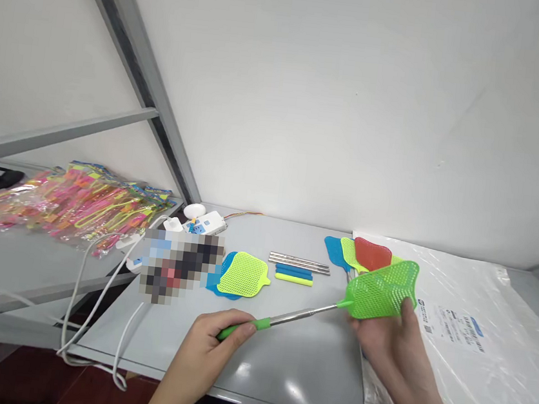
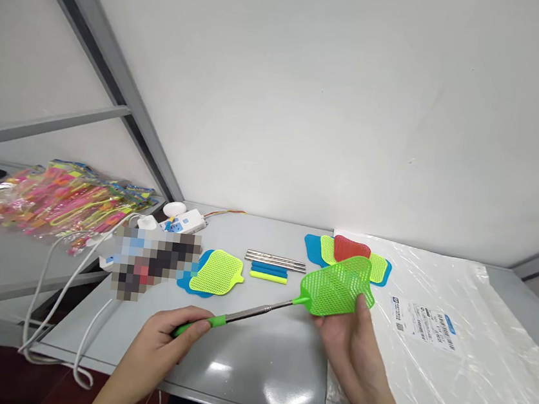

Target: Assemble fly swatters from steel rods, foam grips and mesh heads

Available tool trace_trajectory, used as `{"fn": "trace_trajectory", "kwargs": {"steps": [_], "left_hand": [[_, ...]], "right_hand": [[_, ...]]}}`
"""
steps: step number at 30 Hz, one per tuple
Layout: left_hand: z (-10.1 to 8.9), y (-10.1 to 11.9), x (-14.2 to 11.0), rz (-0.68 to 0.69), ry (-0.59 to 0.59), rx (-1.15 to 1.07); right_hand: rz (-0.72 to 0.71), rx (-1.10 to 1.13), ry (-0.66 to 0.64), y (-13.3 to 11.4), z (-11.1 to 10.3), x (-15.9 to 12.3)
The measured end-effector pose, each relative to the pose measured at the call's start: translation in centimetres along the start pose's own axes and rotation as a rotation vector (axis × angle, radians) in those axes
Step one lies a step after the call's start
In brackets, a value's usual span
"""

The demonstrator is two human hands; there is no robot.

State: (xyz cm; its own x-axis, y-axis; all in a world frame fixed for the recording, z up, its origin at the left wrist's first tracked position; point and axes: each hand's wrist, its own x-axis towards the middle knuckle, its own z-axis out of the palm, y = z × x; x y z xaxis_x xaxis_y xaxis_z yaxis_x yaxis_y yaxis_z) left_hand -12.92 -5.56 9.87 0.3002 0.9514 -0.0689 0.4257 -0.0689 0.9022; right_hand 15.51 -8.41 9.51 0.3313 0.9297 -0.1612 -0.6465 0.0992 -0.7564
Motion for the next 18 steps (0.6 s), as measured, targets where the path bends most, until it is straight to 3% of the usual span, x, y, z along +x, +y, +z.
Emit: {"fn": "trace_trajectory", "kwargs": {"steps": [5,9,12,15,18], "left_hand": [[2.0,0.5,0.2,-0.012,-0.054,-0.042],[4.0,1.9,0.6,0.023,-0.059,-0.053],[5.7,2.7,1.0,0.041,-0.087,-0.073],[8.8,3.2,1.4,-0.040,-0.263,-0.223],[12.6,3.9,1.7,-0.176,-0.431,-0.475]], "right_hand": [[-0.115,-0.193,0.160,-0.5,1.0,-0.2],[-0.193,-0.173,0.107,-0.1,2.6,-1.4],[-0.224,-0.158,0.090,-0.4,1.9,-1.4],[-0.111,-0.287,0.009,-0.7,-0.1,-1.3],[0.010,-0.574,-0.051,-0.8,-1.8,-1.5]]}}
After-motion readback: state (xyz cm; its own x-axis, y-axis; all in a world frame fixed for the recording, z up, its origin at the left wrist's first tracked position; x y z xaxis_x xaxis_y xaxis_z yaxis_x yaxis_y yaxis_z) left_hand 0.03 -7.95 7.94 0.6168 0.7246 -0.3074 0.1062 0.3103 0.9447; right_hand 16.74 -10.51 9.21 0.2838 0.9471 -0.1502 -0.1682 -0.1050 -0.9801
